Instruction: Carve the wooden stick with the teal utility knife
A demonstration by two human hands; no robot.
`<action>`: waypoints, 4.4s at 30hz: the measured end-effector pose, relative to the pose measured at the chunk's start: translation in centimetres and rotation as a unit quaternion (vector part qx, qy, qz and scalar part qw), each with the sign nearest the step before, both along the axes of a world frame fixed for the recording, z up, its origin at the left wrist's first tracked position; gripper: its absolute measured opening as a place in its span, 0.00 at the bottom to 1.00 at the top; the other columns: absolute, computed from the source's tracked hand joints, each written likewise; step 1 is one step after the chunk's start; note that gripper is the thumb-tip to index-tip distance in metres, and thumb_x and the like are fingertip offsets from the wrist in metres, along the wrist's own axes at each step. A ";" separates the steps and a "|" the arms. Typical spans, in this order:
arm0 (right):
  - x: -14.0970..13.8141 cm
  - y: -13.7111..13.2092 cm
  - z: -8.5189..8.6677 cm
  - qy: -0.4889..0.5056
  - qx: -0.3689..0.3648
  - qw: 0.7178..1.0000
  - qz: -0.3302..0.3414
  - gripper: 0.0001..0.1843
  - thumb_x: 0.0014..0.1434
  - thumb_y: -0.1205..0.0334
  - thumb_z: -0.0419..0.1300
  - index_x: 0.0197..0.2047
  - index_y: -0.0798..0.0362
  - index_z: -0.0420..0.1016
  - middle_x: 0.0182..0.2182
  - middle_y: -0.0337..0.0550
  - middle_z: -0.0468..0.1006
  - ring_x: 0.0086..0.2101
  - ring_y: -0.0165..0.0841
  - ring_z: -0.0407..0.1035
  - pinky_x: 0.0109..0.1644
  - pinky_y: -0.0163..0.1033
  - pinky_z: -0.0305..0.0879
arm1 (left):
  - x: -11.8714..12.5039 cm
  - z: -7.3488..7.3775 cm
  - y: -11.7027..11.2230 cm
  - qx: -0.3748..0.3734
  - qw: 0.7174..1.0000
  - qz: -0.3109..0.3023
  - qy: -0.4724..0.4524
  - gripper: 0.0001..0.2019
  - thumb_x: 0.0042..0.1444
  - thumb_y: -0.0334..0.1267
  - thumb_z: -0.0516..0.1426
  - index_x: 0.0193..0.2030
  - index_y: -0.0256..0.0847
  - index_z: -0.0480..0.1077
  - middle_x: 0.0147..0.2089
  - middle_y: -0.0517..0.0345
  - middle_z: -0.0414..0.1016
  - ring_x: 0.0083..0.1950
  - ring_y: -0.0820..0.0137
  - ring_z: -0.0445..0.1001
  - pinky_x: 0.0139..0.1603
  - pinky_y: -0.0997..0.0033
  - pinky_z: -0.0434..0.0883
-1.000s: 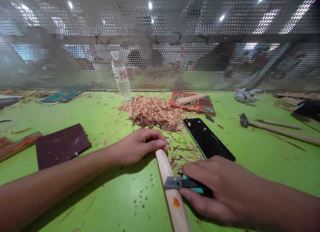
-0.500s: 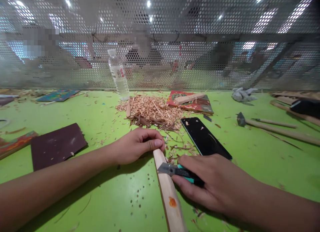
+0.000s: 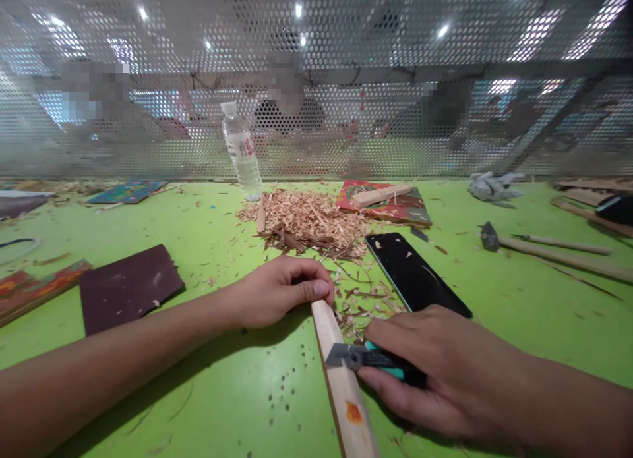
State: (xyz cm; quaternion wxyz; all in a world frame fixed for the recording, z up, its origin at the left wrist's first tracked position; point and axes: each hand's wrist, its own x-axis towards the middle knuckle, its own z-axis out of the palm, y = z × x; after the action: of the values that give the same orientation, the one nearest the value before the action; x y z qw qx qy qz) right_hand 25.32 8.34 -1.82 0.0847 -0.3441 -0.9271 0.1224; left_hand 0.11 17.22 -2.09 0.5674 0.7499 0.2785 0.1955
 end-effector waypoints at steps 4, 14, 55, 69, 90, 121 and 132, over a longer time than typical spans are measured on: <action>0.1 0.0 0.3 -0.007 -0.003 1.000 0.010 0.14 0.75 0.54 0.50 0.37 0.48 0.67 0.27 0.37 0.74 0.25 0.34 0.66 0.31 0.42 0.54 | 0.1 -0.1 0.0 -0.012 1.000 -0.005 -0.004 0.17 0.68 0.51 0.60 0.39 0.37 0.75 0.39 0.54 0.77 0.41 0.68 0.71 0.47 0.68 0.66; 0.5 0.1 0.3 -0.023 -0.004 0.998 0.059 0.13 0.74 0.55 0.50 0.37 0.48 0.67 0.27 0.37 0.74 0.26 0.33 0.68 0.31 0.44 0.52 | 0.2 0.0 -0.1 -0.016 1.000 -0.021 0.003 0.13 0.69 0.45 0.59 0.39 0.37 0.75 0.39 0.55 0.77 0.41 0.69 0.71 0.47 0.69 0.66; 0.4 0.1 0.5 -0.029 -0.023 0.995 0.096 0.12 0.70 0.56 0.52 0.36 0.50 0.69 0.26 0.39 0.73 0.25 0.33 0.64 0.31 0.41 0.50 | 0.3 0.5 -0.3 0.064 0.996 -0.029 0.051 0.18 0.71 0.49 0.56 0.41 0.36 0.78 0.40 0.52 0.80 0.43 0.66 0.76 0.48 0.68 0.70; -0.4 -0.4 0.9 -0.047 -0.022 0.998 -0.019 0.14 0.72 0.53 0.51 0.36 0.50 0.68 0.27 0.40 0.76 0.23 0.33 0.63 0.30 0.41 0.44 | 0.6 0.4 -0.3 0.096 0.991 -0.015 0.087 0.21 0.70 0.53 0.56 0.42 0.36 0.80 0.38 0.52 0.81 0.38 0.68 0.73 0.40 0.70 0.68; 0.5 0.1 1.2 0.023 -0.090 0.996 0.009 0.16 0.73 0.52 0.51 0.32 0.48 0.61 0.24 0.34 0.67 0.23 0.30 0.56 0.29 0.39 0.47 | 0.5 0.5 -0.2 0.085 0.994 -0.014 0.072 0.25 0.67 0.60 0.57 0.42 0.37 0.81 0.33 0.54 0.76 0.37 0.67 0.73 0.38 0.69 0.70; 5.5 4.1 1.9 0.059 0.311 0.938 -0.140 0.16 0.73 0.62 0.51 0.51 0.57 0.80 0.46 0.55 0.85 0.46 0.48 0.79 0.54 0.53 0.68 | 0.2 0.0 -0.4 0.093 0.994 -0.025 0.056 0.18 0.72 0.48 0.56 0.44 0.36 0.80 0.42 0.50 0.84 0.43 0.66 0.78 0.45 0.68 0.70; 6.2 5.5 0.3 0.027 0.301 0.946 -0.115 0.18 0.71 0.65 0.49 0.39 0.52 0.82 0.40 0.50 0.88 0.43 0.46 0.81 0.56 0.53 0.70 | 0.2 -0.1 -0.4 0.104 0.993 -0.016 0.052 0.18 0.71 0.48 0.56 0.44 0.35 0.80 0.42 0.49 0.83 0.43 0.64 0.78 0.45 0.67 0.70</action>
State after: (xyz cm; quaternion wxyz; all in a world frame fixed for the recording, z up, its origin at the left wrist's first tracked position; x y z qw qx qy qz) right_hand 31.48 13.85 -1.50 0.2231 -0.4034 -0.8722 -0.1637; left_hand 0.29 16.83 -2.20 0.4737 0.8185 0.2740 0.1750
